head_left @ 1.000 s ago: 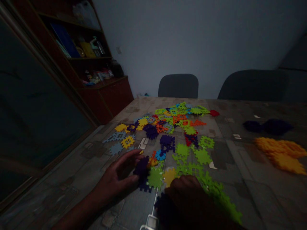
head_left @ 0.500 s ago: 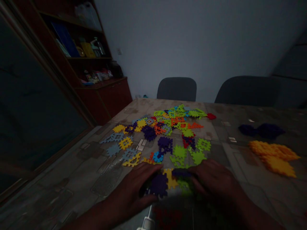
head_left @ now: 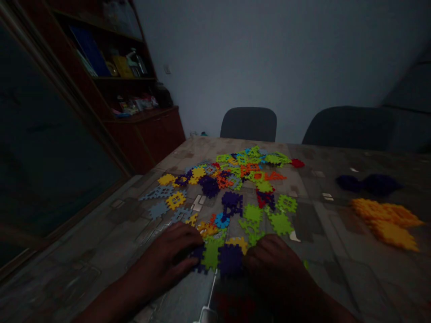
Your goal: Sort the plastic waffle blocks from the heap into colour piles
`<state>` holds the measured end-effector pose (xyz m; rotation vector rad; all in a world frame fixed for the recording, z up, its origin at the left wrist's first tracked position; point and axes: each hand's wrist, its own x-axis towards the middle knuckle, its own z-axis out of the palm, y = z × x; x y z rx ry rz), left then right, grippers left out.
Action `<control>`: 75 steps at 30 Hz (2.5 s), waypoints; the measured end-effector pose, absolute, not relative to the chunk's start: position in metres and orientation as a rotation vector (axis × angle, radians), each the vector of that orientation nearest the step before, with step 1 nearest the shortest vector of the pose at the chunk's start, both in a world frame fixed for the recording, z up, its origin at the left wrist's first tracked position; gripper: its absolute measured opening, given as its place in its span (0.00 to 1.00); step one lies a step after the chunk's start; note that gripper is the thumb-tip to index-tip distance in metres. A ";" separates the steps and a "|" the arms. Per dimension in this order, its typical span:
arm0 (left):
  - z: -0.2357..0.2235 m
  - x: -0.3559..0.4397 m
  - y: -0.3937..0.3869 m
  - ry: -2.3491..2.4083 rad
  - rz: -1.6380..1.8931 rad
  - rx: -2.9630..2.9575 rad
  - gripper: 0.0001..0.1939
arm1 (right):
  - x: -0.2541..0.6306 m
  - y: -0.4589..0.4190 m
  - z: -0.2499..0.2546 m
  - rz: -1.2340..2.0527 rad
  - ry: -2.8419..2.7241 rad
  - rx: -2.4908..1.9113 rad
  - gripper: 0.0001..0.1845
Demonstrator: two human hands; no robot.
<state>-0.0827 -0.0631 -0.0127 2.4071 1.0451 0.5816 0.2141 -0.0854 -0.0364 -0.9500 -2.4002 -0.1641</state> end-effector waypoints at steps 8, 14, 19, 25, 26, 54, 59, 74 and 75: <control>-0.021 -0.082 -0.070 1.193 0.456 2.487 0.39 | 0.210 -0.089 -0.031 0.191 -2.365 -1.020 0.19; -0.022 -0.081 -0.067 1.117 0.487 2.510 0.32 | 0.183 -0.088 -0.044 0.175 -2.367 -1.038 0.29; -0.018 -0.078 -0.064 0.996 0.484 2.563 0.25 | 0.192 -0.082 -0.036 0.303 -2.392 -1.008 0.23; -0.016 -0.078 -0.066 1.045 0.536 2.710 0.21 | 0.225 -0.073 -0.028 0.196 -2.426 -0.955 0.30; -0.017 -0.079 -0.066 1.044 0.563 2.732 0.19 | 0.230 -0.073 -0.027 0.197 -2.426 -0.963 0.30; -0.027 -0.087 -0.063 1.297 0.474 2.571 0.29 | 0.240 -0.095 -0.046 0.137 -2.402 -1.082 0.23; -0.024 -0.084 -0.063 1.271 0.483 2.592 0.31 | 0.231 -0.088 -0.066 -0.063 -2.299 -1.051 0.16; 0.018 -0.044 -0.005 1.092 0.599 2.581 0.25 | 0.234 -0.087 -0.065 -0.144 -2.396 -1.046 0.09; 0.020 -0.034 0.007 1.071 0.566 2.597 0.26 | 0.235 -0.087 -0.064 -0.132 -2.410 -1.050 0.08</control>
